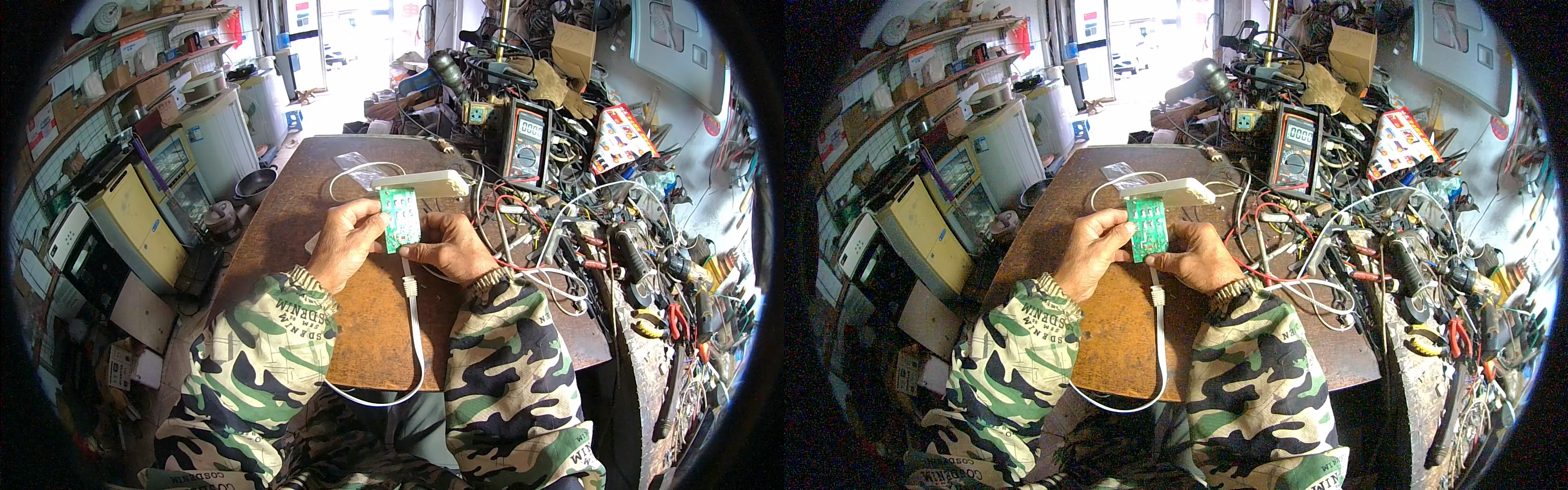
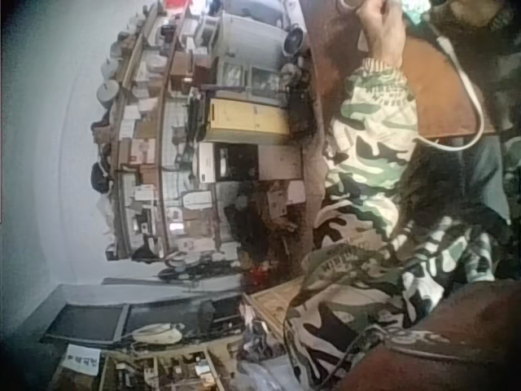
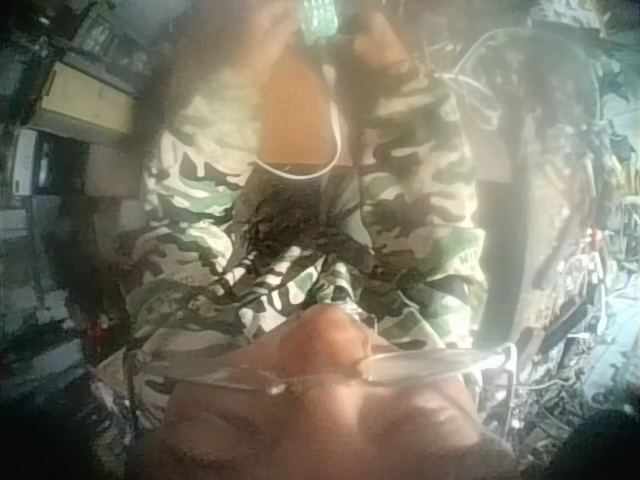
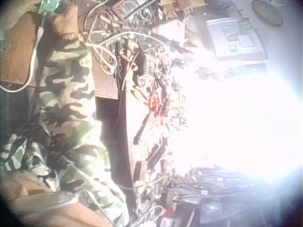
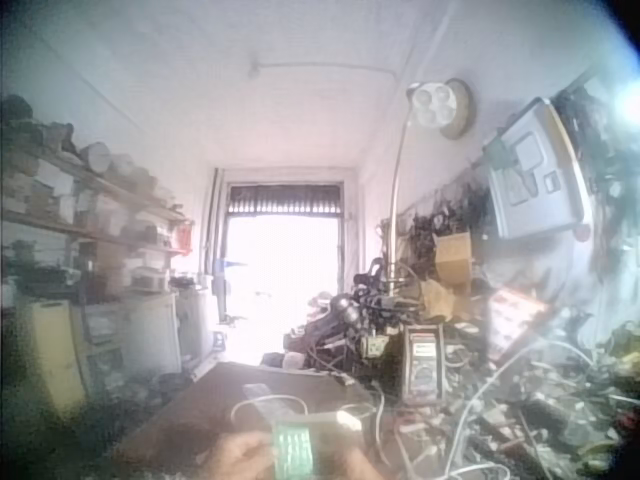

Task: The person holds a small green circuit board and a white plastic housing, repeatedly aligning and inserting the board into the housing. The person rotates the assembly to check fit and orientation, then removes and reinserts the board multiple times. A USB cable remains connected to the board throughout.

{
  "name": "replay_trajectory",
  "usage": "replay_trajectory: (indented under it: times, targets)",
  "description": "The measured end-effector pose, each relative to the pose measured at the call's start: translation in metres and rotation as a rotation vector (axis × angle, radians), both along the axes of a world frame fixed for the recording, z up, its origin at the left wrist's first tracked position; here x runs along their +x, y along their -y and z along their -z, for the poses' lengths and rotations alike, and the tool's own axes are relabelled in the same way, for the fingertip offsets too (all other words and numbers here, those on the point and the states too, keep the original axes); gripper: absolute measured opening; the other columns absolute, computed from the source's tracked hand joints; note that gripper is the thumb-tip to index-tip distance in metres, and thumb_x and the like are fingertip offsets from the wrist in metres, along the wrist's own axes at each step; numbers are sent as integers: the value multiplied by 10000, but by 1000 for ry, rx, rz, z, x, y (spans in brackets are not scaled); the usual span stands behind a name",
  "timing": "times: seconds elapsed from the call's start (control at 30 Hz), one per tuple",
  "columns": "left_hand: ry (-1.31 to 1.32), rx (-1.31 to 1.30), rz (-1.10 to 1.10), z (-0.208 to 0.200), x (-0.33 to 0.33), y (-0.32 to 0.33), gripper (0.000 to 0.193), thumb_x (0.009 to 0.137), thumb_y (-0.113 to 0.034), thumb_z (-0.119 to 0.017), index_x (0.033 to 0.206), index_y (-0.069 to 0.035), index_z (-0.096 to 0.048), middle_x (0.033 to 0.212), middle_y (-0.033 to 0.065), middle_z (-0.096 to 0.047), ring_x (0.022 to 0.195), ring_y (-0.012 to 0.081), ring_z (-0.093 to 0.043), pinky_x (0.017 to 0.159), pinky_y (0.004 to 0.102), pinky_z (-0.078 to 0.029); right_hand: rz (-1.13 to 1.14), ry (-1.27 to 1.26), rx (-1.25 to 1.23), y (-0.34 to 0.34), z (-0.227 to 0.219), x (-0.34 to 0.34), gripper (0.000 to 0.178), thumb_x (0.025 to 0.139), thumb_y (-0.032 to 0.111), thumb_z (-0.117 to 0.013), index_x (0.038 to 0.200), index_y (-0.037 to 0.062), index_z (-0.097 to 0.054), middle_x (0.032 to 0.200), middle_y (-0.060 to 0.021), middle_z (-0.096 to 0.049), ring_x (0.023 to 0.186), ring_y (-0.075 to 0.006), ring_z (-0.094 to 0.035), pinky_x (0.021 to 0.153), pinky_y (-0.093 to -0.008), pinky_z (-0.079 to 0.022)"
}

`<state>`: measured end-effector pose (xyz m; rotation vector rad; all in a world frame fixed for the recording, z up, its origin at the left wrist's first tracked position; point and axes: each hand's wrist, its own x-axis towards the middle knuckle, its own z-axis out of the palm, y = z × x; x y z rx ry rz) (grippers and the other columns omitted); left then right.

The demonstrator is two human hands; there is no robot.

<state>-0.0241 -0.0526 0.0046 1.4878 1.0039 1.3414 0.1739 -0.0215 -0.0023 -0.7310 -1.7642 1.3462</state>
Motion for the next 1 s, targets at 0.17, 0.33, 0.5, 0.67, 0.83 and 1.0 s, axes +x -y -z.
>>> replay_trajectory:
  times: [0.17,0.33,0.5,0.67,0.83,1.0]
  targets:
    - [90,-52,36,-2,13,-7,243,972,-160,-603,1132,20,-635,1035,58,-668,868,108,-652,693,269,-574,181,91,210,5,-2,9,472,750,201,-838,1099,-58,-657,947,-175,-725,863,-236,-693,793,-362,-543]
    - [203,-58,37,0,10,-7,253,965,-153,-608,1127,39,-627,1037,68,-660,868,112,-650,687,276,-578,468,417,474,28,-16,0,618,676,325,-871,1106,-39,-617,939,-246,-690,887,-374,-686,781,-419,-540]
    - [130,-30,-17,-2,14,-7,239,941,-127,-611,1096,51,-653,957,60,-668,820,102,-633,660,245,-551,517,314,503,33,-16,-6,618,647,333,-899,1058,-37,-623,900,-168,-686,786,-256,-665,715,-359,-537]
    - [126,1,-10,-4,13,-5,255,943,-154,-612,1100,41,-657,960,53,-667,824,92,-632,673,241,-552,500,200,446,28,-9,-8,593,642,295,-914,1028,-43,-617,860,-128,-678,750,-187,-645,684,-320,-531]
    - [123,31,49,-1,10,-10,265,948,-176,-611,1105,33,-654,976,52,-671,848,95,-642,691,245,-554,523,159,413,26,-3,-7,564,641,255,-915,1015,-30,-603,873,-122,-670,780,-184,-639,702,-319,-529]
    - [147,12,52,0,10,-8,271,959,-174,-613,1139,28,-633,1031,67,-671,898,118,-658,731,268,-571,540,162,418,29,-5,-9,556,648,210,-901,1026,-19,-564,918,-204,-681,874,-359,-680,779,-402,-529]
